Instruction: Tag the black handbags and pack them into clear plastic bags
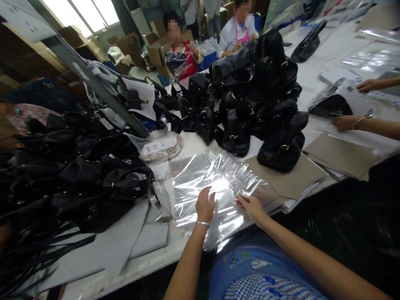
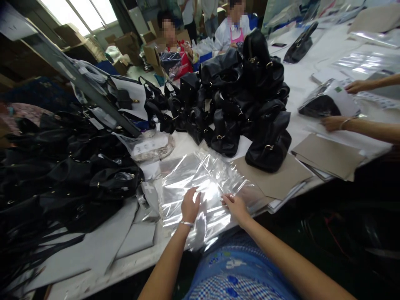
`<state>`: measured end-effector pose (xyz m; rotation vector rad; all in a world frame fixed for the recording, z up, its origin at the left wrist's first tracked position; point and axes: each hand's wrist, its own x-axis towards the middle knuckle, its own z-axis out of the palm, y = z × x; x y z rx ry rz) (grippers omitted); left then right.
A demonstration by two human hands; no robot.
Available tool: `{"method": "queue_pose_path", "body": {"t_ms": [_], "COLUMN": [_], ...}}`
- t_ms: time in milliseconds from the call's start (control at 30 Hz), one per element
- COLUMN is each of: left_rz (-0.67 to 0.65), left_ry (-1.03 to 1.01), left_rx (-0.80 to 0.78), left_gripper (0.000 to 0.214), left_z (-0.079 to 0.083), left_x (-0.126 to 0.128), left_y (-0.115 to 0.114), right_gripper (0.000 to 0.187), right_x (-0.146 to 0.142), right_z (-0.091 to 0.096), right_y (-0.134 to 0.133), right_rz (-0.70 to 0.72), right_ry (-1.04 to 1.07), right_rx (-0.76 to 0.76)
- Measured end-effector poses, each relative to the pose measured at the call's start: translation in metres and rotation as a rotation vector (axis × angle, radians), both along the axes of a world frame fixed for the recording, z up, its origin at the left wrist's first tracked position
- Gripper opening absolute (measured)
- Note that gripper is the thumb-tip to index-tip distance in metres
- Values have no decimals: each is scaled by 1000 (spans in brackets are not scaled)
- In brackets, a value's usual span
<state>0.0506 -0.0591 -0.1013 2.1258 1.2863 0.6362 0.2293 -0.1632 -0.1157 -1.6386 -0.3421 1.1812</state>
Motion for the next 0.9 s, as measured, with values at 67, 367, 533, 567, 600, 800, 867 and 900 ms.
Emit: {"method": "queue_pose_path", "body": {"t_ms": [67, 367, 533, 567, 600, 800, 867, 900], "left_rz": [86, -85, -224, -258, -291, -466, -538, -565], "left_ry": [58, 104, 32, 7, -35, -506, -661, -747], "left_rx": [-6, -532, -860, -937, -1036, -1787, -1898, -1930], "left_gripper": [42, 33, 53, 60, 67, 96, 99, 100], "left_z": [-1, -22, -27, -28, -29, -28, -23, -19], "left_x": [-4, 19, 37, 39, 41, 47, 51, 53], "left_y": [29, 87, 61, 55, 49, 15, 4, -1], "right_gripper": [35, 38, 12, 9, 8, 13, 15, 16], "right_x": [10, 31, 31, 31, 31, 33, 35, 38], "right_z": [2, 33, 46, 49, 52, 80, 83, 83], "right_y": [-13, -56, -66, -65, -64, -49, -47, -47], "right_rz": [88, 236, 81, 64, 57, 113, 116, 105], "right_ry": [-11, 164, 530, 595, 659, 981, 1030, 1035], "right_rx": [4, 116, 261, 309, 362, 601, 609, 600]}}
